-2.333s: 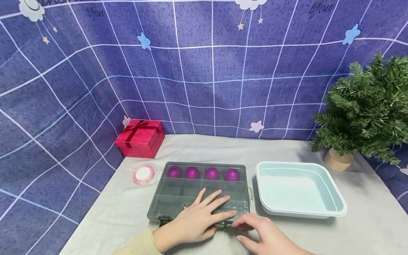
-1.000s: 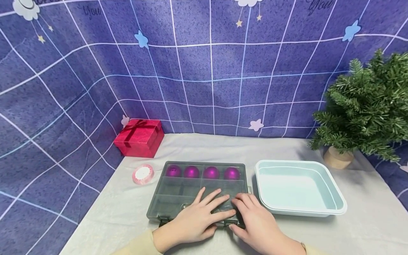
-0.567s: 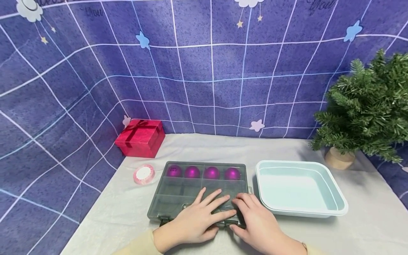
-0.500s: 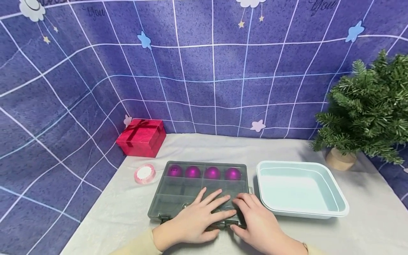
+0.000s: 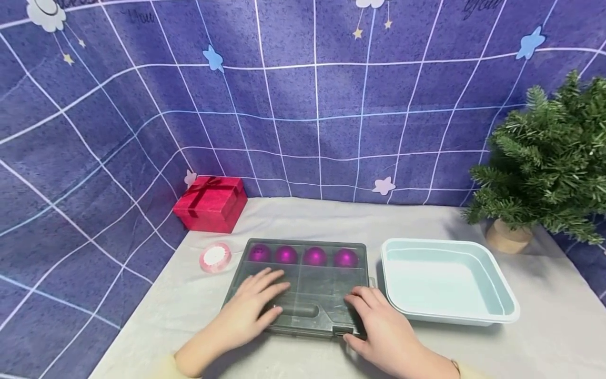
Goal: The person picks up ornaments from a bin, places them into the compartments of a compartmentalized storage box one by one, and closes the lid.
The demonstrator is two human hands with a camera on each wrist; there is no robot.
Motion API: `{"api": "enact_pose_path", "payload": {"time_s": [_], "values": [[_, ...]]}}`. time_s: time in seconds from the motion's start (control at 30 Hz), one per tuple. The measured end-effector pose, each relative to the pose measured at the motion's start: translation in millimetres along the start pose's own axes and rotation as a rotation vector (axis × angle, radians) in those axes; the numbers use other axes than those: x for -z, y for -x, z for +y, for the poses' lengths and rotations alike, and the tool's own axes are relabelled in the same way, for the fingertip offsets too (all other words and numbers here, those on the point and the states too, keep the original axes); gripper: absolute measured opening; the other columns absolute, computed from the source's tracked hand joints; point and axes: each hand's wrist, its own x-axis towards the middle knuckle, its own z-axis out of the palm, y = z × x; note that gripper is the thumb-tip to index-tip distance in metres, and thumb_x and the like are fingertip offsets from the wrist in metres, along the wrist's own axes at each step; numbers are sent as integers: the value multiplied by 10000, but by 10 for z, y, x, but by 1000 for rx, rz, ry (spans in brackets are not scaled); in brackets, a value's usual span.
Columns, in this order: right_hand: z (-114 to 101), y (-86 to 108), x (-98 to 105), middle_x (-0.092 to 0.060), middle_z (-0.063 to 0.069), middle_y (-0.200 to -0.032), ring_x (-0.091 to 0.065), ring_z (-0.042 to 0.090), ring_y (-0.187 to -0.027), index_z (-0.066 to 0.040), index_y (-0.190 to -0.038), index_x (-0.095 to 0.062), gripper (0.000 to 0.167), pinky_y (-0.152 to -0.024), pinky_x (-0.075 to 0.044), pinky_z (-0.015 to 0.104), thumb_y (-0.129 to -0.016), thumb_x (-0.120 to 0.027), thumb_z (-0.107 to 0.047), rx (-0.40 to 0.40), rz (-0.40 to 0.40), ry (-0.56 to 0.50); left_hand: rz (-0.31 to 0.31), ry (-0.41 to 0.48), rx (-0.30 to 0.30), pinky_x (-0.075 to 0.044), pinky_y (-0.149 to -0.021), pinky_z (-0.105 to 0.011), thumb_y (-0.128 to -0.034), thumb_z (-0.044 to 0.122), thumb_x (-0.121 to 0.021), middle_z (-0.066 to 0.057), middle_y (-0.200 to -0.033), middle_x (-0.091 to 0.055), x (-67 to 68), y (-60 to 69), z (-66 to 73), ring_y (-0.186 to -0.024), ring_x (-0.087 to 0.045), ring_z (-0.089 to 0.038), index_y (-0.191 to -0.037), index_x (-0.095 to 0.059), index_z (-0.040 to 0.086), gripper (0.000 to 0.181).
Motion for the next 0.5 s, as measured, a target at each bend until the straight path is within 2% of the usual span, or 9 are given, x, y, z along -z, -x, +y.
{"api": "enact_pose_path", "payload": {"time_s": [0.13, 0.23, 0.33, 0.43, 0.5], "values": [[10, 9, 5, -585, 26, -1279, -526, 214, -1216, -28, -1264, -653, 642, -971, -506, 409, -765, -862, -373, -3, 6, -3, 119, 30, 129, -339, -1058, -672, -886, 181, -761, -191, -1467, -525, 53, 138, -212, -1350, -443, -483, -1344, -643, 62, 488], [17, 7, 6, -587, 23, -1270, -530, 213, -1209, -23, -1258, -656, 643, -967, -508, 406, -761, -866, -372, 1, 15, -1, 177, 132, 254, -354, -1066, -634, -866, 135, -775, -253, -1457, -508, 80, 223, -341, -1326, -461, -492, -1385, -578, -11, 574], [15, 7, 5, -586, 24, -1273, -530, 214, -1209, -22, -1260, -656, 642, -965, -509, 407, -763, -865, -373, 0, 10, -3, 180, 357, 444, -408, -1053, -576, -896, 99, -746, -325, -1444, -478, 101, 293, -421, -1306, -470, -513, -1466, -436, -82, 674], [10, 11, 1, -584, 26, -1282, -528, 215, -1212, -24, -1265, -655, 642, -967, -508, 411, -768, -863, -372, -2, 1, -9, 165, 665, 650, -469, -1029, -414, -932, 64, -689, -338, -1464, -447, 115, 343, -472, -1327, -460, -494, -1520, -334, -89, 703], [7, 13, -3, -582, 23, -1284, -526, 213, -1214, -27, -1266, -654, 641, -967, -508, 411, -768, -864, -371, -4, 0, -11, 160, 836, 754, -477, -997, -311, -954, 56, -646, -316, -1482, -439, 114, 365, -504, -1334, -471, -434, -1529, -331, -73, 668]]}}
